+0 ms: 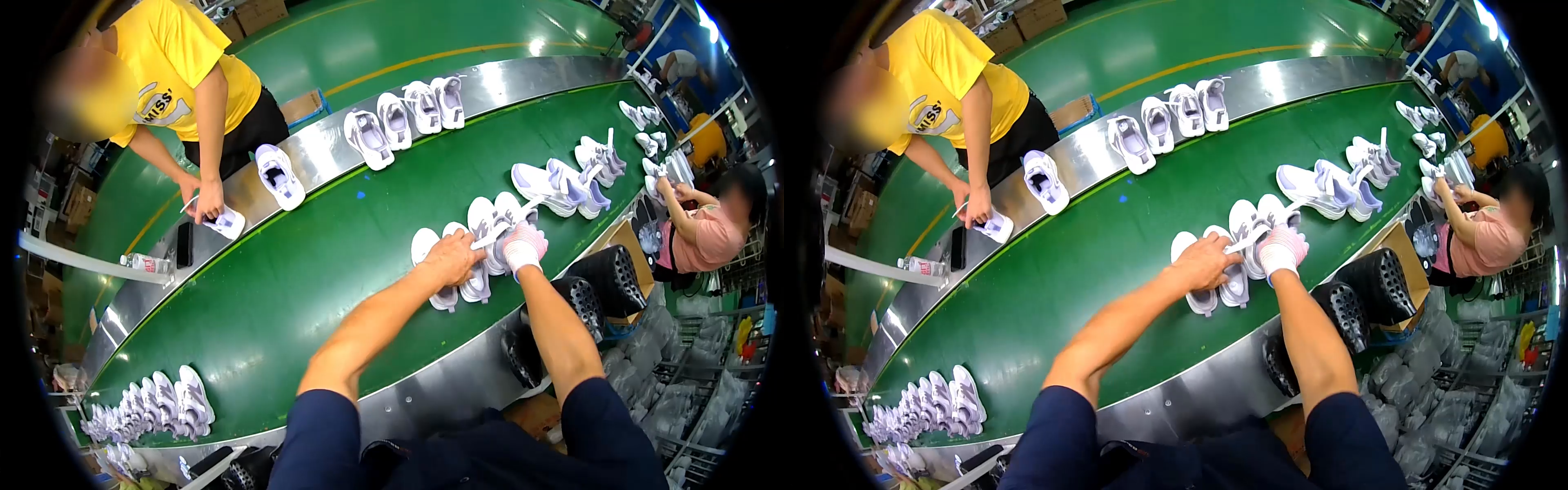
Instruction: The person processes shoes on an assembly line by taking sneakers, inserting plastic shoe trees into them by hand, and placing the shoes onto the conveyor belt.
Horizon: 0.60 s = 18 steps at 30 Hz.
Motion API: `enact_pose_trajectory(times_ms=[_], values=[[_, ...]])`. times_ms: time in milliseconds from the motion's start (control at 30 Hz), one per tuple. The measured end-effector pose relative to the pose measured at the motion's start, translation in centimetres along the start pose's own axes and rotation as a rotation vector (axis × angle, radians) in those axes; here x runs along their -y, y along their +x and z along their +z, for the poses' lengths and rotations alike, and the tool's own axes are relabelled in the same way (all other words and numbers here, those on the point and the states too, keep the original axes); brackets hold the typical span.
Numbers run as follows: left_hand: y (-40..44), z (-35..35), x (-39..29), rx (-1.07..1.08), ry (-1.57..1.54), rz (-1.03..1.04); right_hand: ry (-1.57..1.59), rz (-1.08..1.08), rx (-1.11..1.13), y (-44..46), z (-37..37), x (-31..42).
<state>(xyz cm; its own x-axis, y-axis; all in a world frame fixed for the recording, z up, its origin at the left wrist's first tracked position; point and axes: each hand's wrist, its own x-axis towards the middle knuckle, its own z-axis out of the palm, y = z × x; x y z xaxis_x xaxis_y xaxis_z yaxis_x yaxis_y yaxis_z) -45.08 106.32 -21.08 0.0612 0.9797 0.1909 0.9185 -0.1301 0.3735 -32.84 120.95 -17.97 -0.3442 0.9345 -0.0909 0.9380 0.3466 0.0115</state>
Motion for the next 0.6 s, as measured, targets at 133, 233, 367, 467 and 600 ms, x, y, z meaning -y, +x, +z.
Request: enact_pose_trajectory(times_ms=[133,233,367,467,600], values=[[0.7,-6.4,7.1,-0.323,0.105,-0.233,0.375,-0.383,-0.279,-9.5,-5.3,-0.6],[1.8,-7.9,15.1,-0.281,0.395,-0.525,0.834,-0.596,0.271,-18.5,-7.5,-3.0],[5.4,-7.3,22.4,-0.092,0.382,-0.712,0.792,-0.504,0.832,-23.2,-5.4,-5.9],[8.5,-6.1,25.5,-0.001,0.112,-0.846,0.720,-0.397,0.939,-24.0,-3.3,-7.1],[8.6,-5.6,29.8,-0.148,-0.093,-0.961,0.775,-0.303,0.971,-23.6,-1.1,-7.4]])
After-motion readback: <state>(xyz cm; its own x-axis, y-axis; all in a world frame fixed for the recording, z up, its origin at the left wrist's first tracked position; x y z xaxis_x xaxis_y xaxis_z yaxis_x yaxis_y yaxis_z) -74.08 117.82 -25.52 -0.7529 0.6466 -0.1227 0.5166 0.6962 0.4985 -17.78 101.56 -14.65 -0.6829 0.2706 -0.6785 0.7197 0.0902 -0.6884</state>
